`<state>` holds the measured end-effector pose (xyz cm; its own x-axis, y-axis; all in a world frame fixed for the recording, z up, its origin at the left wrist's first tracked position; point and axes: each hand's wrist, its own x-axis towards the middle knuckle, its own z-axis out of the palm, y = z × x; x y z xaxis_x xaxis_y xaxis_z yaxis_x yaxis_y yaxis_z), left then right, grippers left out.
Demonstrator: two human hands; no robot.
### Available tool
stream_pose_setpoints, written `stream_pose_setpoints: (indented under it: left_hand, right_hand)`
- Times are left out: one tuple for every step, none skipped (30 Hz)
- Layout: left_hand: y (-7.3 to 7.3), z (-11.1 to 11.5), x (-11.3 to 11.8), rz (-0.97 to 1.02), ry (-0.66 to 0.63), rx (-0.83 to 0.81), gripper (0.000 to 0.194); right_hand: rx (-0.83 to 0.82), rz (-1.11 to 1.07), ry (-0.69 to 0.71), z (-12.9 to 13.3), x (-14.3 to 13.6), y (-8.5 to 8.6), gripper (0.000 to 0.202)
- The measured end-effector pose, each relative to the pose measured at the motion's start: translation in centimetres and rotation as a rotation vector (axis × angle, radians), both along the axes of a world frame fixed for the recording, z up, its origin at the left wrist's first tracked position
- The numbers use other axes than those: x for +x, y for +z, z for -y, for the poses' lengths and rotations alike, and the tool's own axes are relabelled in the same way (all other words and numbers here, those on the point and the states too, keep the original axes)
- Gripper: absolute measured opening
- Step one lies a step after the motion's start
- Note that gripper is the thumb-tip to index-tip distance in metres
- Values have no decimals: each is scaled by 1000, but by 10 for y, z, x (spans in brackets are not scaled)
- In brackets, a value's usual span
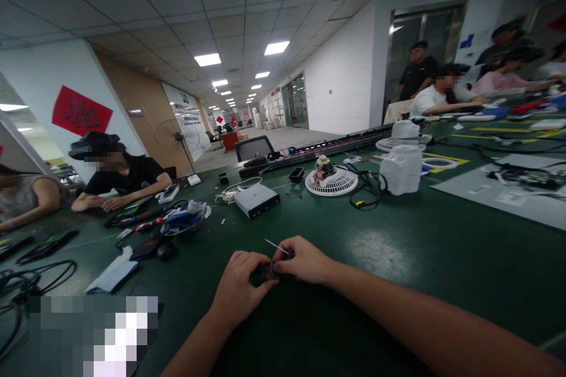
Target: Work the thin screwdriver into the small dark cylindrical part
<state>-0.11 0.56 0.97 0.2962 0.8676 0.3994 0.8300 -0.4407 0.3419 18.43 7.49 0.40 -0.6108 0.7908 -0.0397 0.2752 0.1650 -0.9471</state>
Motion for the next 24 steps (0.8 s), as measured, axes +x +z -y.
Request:
stream_pose_setpoints:
  left_hand:
    - [0, 0, 0, 8, 10, -3, 21]
    - [0, 0, 0, 15, 18, -5, 21]
    - [0, 0, 1, 20, 21, -7, 21]
    - [1, 0, 1, 20, 17, -7, 20]
    - [1, 0, 1, 19, 11, -3, 20]
    - [1, 0, 1, 15, 3, 2, 19]
    - [1, 0, 1, 10, -6, 7, 19]
    - [1, 0, 1, 9, -12, 12, 18]
    - [1, 0, 0, 9, -17, 16, 17]
    - [0, 0, 0, 14, -17, 19, 16]
    - [0, -1, -1, 23, -10, 21, 16]
    - [-1, -1, -2, 32, 0, 20, 16]
    - [-1, -2, -2, 41, 16, 19, 18]
    - [-2, -3, -3, 47, 36, 16, 19]
    - [-2, -4, -3, 49, 57, 13, 19]
    - [-2, -4, -4, 48, 78, 9, 19]
    - [-2, -5, -5, 45, 98, 5, 18]
    - [-1, -6, -6, 43, 121, 4, 17]
    - [-1, -7, -7, 42, 146, 2, 16]
    - [-1, -8, -8, 42, 173, 1, 17]
    - [-1, -8, -9, 43, 200, 2, 17]
    - [-1, -9, -10, 46, 225, 5, 18]
    - [-1, -9, -11, 49, 244, 6, 19]
    - [-1, -9, -12, 50, 252, 5, 19]
  right_hand:
    - [-2, -9, 11, 0, 1, 0, 17]
    - [1, -16, 20, -1, 1, 0, 20]
    - [13, -20, 28, -1, 2, 0, 22]
    - [34, -19, 33, -1, 2, 0, 22]
    - [61, -12, 34, -1, 2, -1, 22]
    - [92, -3, 31, 0, 2, -1, 22]
    - [123, 8, 25, 0, 2, -2, 21]
    - [147, 19, 19, 1, 1, -3, 21]
    - [164, 28, 15, 1, 0, -4, 21]
    - [175, 32, 13, 1, -1, -5, 22]
    - [180, 30, 17, 1, -1, -6, 23]
    - [179, 21, 25, 0, -2, -6, 23]
    - [176, 10, 30, 0, -2, -6, 24]
    - [179, 2, 23, -1, -2, -5, 24]
    - [198, 4, 3, -2, 0, -3, 22]
    - [242, 24, -27, -3, 2, -1, 19]
    - [305, 64, -63, -3, 5, 2, 16]
    - [390, 118, -93, -4, 8, 5, 15]
    - [498, 192, -96, -4, 12, 9, 15]
    - [592, 260, -92, -4, 16, 11, 15]
    - [650, 307, -79, -4, 19, 14, 14]
    - [677, 327, -53, -4, 21, 16, 15]
    - [694, 338, -31, -3, 23, 18, 15]
    - [701, 341, -9, -2, 24, 18, 15]
